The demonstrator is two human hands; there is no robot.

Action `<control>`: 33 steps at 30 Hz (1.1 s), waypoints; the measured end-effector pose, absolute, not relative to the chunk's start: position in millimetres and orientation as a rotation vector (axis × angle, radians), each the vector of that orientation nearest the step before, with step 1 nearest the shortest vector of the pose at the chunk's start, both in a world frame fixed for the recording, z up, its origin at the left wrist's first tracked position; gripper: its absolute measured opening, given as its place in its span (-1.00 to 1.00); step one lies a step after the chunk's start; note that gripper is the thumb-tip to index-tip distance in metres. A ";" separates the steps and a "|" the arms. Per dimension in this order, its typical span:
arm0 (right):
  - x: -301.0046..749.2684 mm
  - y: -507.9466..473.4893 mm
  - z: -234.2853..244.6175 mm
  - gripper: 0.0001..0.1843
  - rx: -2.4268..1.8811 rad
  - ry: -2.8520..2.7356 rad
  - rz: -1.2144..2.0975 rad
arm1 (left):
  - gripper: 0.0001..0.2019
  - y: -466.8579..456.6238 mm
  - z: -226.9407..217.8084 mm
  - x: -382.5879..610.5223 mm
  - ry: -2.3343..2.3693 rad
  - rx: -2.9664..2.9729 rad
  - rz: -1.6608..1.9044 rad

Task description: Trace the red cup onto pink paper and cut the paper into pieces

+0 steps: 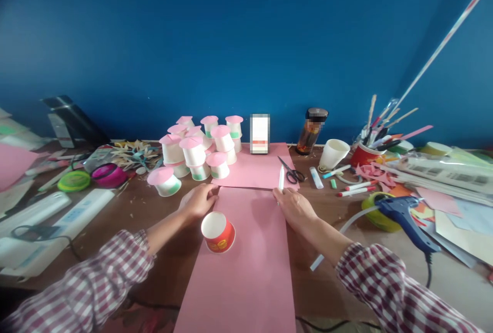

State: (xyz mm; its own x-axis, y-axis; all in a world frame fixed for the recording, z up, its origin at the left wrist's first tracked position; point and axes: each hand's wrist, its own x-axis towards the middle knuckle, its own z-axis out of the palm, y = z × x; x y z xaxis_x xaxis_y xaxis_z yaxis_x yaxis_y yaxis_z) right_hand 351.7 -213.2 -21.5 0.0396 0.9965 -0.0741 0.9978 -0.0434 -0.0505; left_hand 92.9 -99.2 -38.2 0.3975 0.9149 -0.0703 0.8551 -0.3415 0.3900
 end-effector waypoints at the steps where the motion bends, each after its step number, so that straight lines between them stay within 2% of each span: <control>1: 352.5 -214.2 -22.0 -0.82 2.254 2.172 -0.139 | -0.69 -99.9 -38.0 92.5 1.516 2.300 0.217; 17: 361.3 -214.0 -26.4 -0.83 2.376 2.238 -0.135 | -0.85 -99.7 -41.1 100.3 1.526 2.296 0.309; 33: 365.4 -214.7 -33.7 -0.86 2.369 2.258 -0.138 | -0.84 -91.9 -46.0 99.2 1.496 2.278 0.474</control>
State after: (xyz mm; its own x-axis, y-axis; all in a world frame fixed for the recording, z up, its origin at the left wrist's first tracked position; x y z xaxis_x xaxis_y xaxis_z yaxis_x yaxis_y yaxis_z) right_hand 365.4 -214.7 -33.7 0.0504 0.9982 0.0315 0.9869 -0.0449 -0.1547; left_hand 99.2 -91.9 -46.0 0.3788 0.9225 0.0744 0.7966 -0.3659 0.4811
